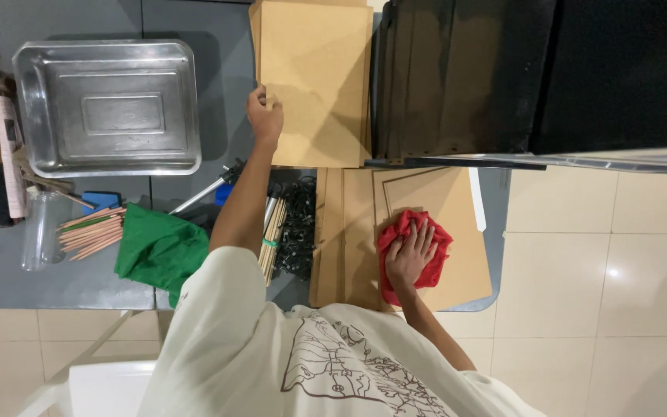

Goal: The person wipes the surface of a flat piece of cardboard using a red cloth. They repeatedly rub the cloth over the cardboard, occasionally lifting and repositioning the cardboard to clean different areas. The person also picks up and stacks other pieces of cardboard nearby on the table.

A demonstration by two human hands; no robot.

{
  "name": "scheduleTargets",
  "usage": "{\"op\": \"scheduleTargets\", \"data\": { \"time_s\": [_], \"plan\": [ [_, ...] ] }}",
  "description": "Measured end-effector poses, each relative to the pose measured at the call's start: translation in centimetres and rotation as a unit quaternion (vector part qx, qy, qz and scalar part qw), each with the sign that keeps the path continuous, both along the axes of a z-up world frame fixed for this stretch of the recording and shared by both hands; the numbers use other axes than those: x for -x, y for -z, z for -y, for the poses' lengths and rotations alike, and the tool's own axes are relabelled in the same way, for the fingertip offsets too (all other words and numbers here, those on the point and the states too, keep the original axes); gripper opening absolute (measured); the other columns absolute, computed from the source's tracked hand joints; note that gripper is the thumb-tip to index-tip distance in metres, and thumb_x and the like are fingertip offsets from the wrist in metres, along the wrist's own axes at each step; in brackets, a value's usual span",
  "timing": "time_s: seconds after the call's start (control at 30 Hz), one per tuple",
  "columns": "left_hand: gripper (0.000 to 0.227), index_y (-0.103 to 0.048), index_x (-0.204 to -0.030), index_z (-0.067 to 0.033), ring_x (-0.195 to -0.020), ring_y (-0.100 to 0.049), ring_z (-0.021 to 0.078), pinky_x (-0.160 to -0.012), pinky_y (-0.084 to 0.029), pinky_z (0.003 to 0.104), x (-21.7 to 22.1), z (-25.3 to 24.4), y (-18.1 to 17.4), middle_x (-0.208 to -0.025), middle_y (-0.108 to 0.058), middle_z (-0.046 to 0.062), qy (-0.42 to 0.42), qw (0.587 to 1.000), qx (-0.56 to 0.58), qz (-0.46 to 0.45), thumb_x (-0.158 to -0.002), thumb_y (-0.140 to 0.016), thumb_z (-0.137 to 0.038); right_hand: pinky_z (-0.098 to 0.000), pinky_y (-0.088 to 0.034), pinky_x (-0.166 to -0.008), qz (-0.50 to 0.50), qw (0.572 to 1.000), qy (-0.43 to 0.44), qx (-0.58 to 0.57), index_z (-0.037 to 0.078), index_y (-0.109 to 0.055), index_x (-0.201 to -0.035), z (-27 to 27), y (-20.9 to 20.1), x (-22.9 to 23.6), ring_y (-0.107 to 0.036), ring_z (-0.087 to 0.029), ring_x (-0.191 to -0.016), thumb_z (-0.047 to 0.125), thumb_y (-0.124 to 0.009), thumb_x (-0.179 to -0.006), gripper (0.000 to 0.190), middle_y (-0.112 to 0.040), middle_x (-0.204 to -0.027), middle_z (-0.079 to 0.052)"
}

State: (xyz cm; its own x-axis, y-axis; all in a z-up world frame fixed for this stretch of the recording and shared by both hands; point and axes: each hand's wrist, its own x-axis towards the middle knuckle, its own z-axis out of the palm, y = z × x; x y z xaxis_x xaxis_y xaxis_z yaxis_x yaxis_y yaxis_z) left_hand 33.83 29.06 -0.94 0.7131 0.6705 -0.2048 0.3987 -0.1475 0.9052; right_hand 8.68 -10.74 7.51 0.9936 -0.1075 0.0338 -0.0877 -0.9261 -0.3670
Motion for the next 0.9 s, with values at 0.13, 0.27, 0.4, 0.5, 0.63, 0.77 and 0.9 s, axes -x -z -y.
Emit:
{"op": "scheduleTargets", "data": {
  "time_s": [0.13,0.27,0.4,0.5,0.63,0.77,0.9],
  "plan": [
    [0.065,-0.052,-0.145,-0.0020,-0.133,-0.054,0.0358,-0.113,-0.046,0.041,2.8,1.8,-0.7,-0.137,-0.054,0.019,0.045,0.986,-0.112,0.116,-0.082,-0.067,0.004,-0.0629,-0.013,-0.124,0.001,1.000,0.008,0.004,0.005,-0.049,-0.151,0.1,0.3,0.0,-0.024,-0.038,-0.158,0.027,-0.051,-0.096,0.059,-0.033,-0.168,-0.017],
    [0.053,-0.051,-0.138,0.0014,-0.127,-0.051,0.0404,-0.109,-0.042,0.046,9.1,7.0,-6.2,-0.133,-0.053,0.024,0.097,0.976,-0.169,0.101,-0.089,-0.072,-0.001,-0.0632,-0.013,-0.124,-0.001,1.000,0.013,0.004,0.007,-0.048,-0.152,0.3,0.8,0.1,-0.023,-0.038,-0.157,0.027,-0.051,-0.096,0.059,-0.033,-0.168,-0.016],
    [0.027,-0.056,-0.120,-0.0023,-0.110,-0.061,0.0313,-0.097,-0.050,0.044,19.1,15.5,-5.9,-0.115,-0.060,0.015,0.205,0.958,-0.123,0.159,-0.096,-0.066,-0.003,-0.0623,-0.014,-0.125,0.004,1.000,0.012,0.010,0.007,-0.049,-0.152,0.7,1.0,0.4,-0.024,-0.036,-0.158,0.029,-0.052,-0.096,0.060,-0.034,-0.168,-0.015],
    [0.031,-0.059,-0.126,-0.0030,-0.095,-0.063,0.0232,-0.082,-0.056,0.038,26.4,21.6,0.4,-0.109,-0.060,0.009,0.266,0.960,0.073,0.055,-0.095,-0.063,-0.009,-0.0640,-0.016,-0.120,0.019,1.000,0.001,-0.004,0.006,-0.051,-0.148,1.0,0.8,0.3,-0.027,-0.040,-0.153,0.027,-0.057,-0.093,0.059,-0.038,-0.164,-0.017],
    [0.030,-0.058,-0.125,-0.0022,-0.102,-0.064,0.0196,-0.087,-0.056,0.036,32.0,25.1,1.4,-0.113,-0.062,0.008,0.342,0.928,0.144,0.024,-0.099,-0.067,-0.015,-0.0567,-0.030,-0.119,0.077,0.997,-0.017,-0.022,0.008,-0.055,-0.146,5.2,1.4,-0.6,-0.040,-0.039,-0.150,0.017,-0.059,-0.100,0.047,-0.048,-0.162,-0.016],
    [0.029,-0.061,-0.122,-0.0016,-0.101,-0.066,0.0182,-0.085,-0.055,0.034,34.1,25.5,3.1,-0.110,-0.067,0.008,0.368,0.892,0.256,-0.052,-0.097,-0.068,-0.016,-0.0490,-0.048,-0.113,0.015,0.982,0.035,-0.183,0.003,-0.054,-0.145,10.0,-2.7,-1.8,-0.057,-0.044,-0.131,0.012,-0.054,-0.095,0.051,-0.058,-0.143,-0.024],
    [0.024,-0.064,-0.115,0.0006,-0.088,-0.068,0.0173,-0.076,-0.057,0.033,33.0,25.7,2.6,-0.099,-0.068,0.008,0.361,0.871,0.322,-0.085,-0.098,-0.066,-0.016,-0.0513,-0.048,-0.103,-0.152,0.975,0.091,-0.137,0.001,-0.034,-0.159,14.7,-3.8,-1.2,-0.060,-0.047,-0.122,0.019,-0.057,-0.092,0.073,-0.057,-0.139,-0.031]
  ]
}}
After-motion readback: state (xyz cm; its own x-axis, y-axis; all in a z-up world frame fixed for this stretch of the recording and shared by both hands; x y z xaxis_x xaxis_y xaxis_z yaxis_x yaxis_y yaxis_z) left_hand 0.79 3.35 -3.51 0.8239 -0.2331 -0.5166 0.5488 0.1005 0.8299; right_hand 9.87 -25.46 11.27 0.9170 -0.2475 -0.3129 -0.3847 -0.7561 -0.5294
